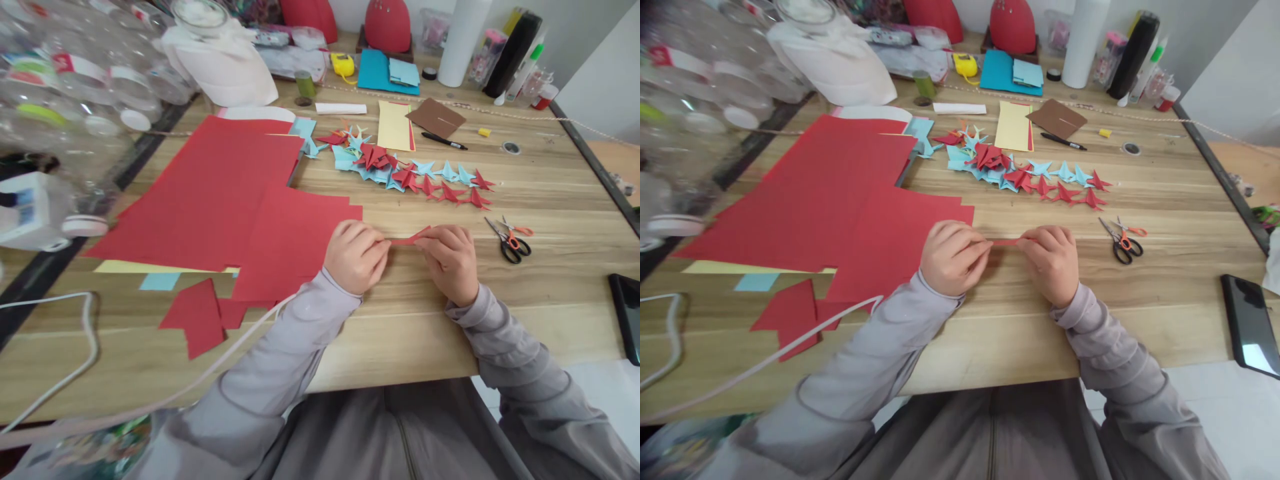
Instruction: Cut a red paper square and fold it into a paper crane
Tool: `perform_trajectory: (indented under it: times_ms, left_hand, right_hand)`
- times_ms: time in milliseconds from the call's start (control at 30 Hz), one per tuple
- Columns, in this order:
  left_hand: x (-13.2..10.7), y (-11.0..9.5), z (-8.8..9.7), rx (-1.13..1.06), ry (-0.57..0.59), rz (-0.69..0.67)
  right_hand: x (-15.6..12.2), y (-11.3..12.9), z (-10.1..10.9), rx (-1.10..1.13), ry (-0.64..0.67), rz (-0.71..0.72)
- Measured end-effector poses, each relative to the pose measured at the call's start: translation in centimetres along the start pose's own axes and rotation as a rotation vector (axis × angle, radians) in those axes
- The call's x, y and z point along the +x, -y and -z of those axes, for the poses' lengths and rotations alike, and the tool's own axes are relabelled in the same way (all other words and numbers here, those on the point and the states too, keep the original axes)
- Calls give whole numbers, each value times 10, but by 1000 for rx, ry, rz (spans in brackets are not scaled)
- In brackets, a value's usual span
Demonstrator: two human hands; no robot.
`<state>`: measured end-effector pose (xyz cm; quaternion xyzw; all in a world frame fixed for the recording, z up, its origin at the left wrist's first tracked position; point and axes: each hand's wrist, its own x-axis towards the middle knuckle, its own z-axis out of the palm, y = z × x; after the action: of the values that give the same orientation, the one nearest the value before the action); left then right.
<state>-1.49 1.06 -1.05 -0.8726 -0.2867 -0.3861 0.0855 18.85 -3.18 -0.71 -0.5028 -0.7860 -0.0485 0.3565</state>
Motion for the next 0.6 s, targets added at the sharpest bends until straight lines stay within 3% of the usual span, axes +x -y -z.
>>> perform_trajectory:
  times_ms: [167,300,600]
  left_hand:
    - [-4,18,1,99,-85,97]
    - [-5,15,1,68,-140,166]
    - [-1,-8,-6,-149,40,-5]
  right_hand:
    - [2,-7,3,-18,-131,-120]
    - [5,-3,4,-5,-126,-135]
    - [3,9,-3,101,42,-20]
